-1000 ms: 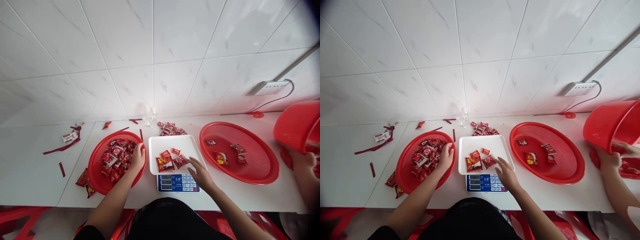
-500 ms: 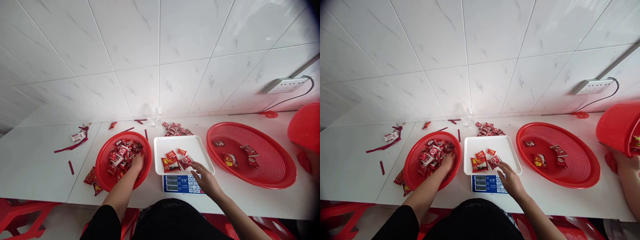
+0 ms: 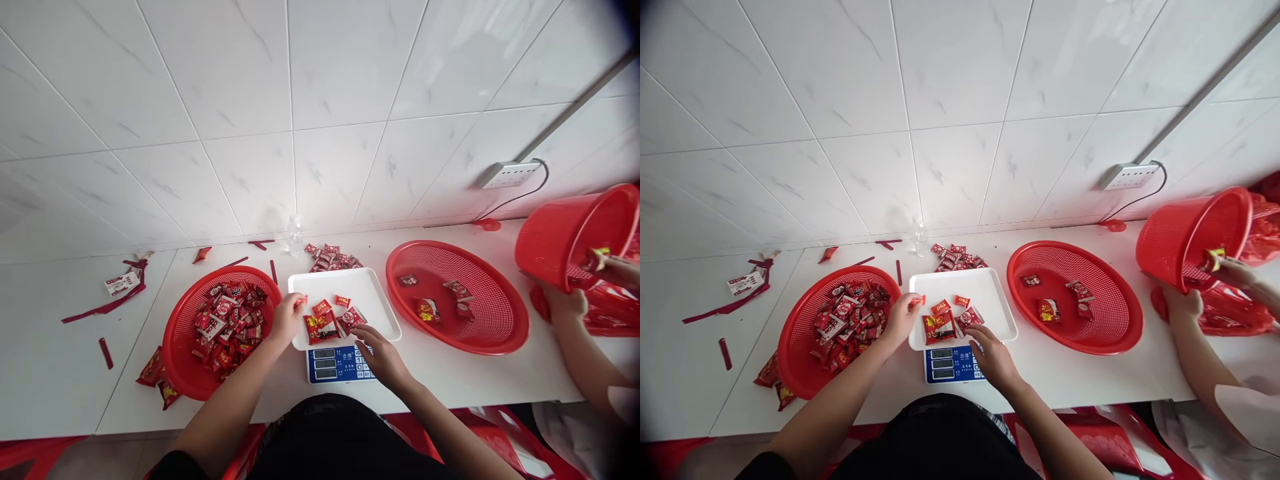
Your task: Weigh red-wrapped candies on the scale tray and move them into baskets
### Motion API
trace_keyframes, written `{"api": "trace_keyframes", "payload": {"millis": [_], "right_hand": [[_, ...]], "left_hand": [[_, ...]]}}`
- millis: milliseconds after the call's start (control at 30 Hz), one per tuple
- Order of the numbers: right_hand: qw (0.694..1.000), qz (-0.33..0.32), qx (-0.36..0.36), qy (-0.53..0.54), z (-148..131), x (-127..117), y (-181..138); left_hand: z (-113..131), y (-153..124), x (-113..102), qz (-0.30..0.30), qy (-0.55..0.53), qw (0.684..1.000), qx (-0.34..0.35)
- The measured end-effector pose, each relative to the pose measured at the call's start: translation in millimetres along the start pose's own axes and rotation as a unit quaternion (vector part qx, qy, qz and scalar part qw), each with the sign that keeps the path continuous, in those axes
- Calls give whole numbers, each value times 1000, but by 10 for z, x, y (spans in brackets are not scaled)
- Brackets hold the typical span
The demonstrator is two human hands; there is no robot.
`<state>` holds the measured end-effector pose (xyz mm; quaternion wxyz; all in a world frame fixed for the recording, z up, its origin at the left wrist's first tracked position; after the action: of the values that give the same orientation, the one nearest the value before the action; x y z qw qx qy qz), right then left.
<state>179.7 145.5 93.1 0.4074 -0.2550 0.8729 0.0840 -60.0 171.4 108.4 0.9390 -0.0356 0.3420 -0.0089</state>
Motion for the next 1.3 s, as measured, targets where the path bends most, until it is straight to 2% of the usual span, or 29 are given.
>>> {"api": "trace_keyframes", "payload": {"millis": [100,167,300,433,600,767,867,900,967,1033,1100,1200,1300], "right_hand": [[1000,0,-7,-3,-33,-9,38],[1000,0,-4,-9,-18,-13,40],[999,-3,19,-29,92,11,26],[998,-20,35,-46,201,88,62],[997,-55,25,-57,195,154,157],[995,-72,15,-65,151,115,167],[995,-70,11,-64,159,61,108],[996,-66,11,-64,165,40,79],[997,-54,12,-60,172,-4,14],[998,-39,13,-55,170,-47,-52],[998,-27,13,-49,159,-82,-107],[999,-20,15,-39,133,-104,-140],[999,-21,17,-26,92,-95,-111]], "left_hand": [[267,51,342,-73,-4,995,62],[332,56,506,-109,6,991,82],[268,11,698,-181,70,978,75],[154,-73,825,-280,187,940,59],[133,-50,827,-289,203,933,68],[153,-34,808,-301,196,931,71],[198,-77,713,-272,177,943,73],[209,-91,641,-242,168,953,76],[184,-116,419,-147,149,975,71],[38,-150,131,-37,139,989,27],[-238,-203,-117,9,143,988,-56],[-727,-343,-302,-69,164,972,-154],[-1077,-551,-342,-157,178,953,-190]]}}
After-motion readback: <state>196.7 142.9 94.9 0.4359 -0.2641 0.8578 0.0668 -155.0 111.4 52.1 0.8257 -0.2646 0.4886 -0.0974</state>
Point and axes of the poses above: each hand's wrist, its own y-axis towards the middle knuckle, its own x-axis out of the palm, z = x × y, the point moved 5 cm from there along y, towards the middle knuckle, and after that the axes turned 10 degrees about -z, right-handed, at the moved point
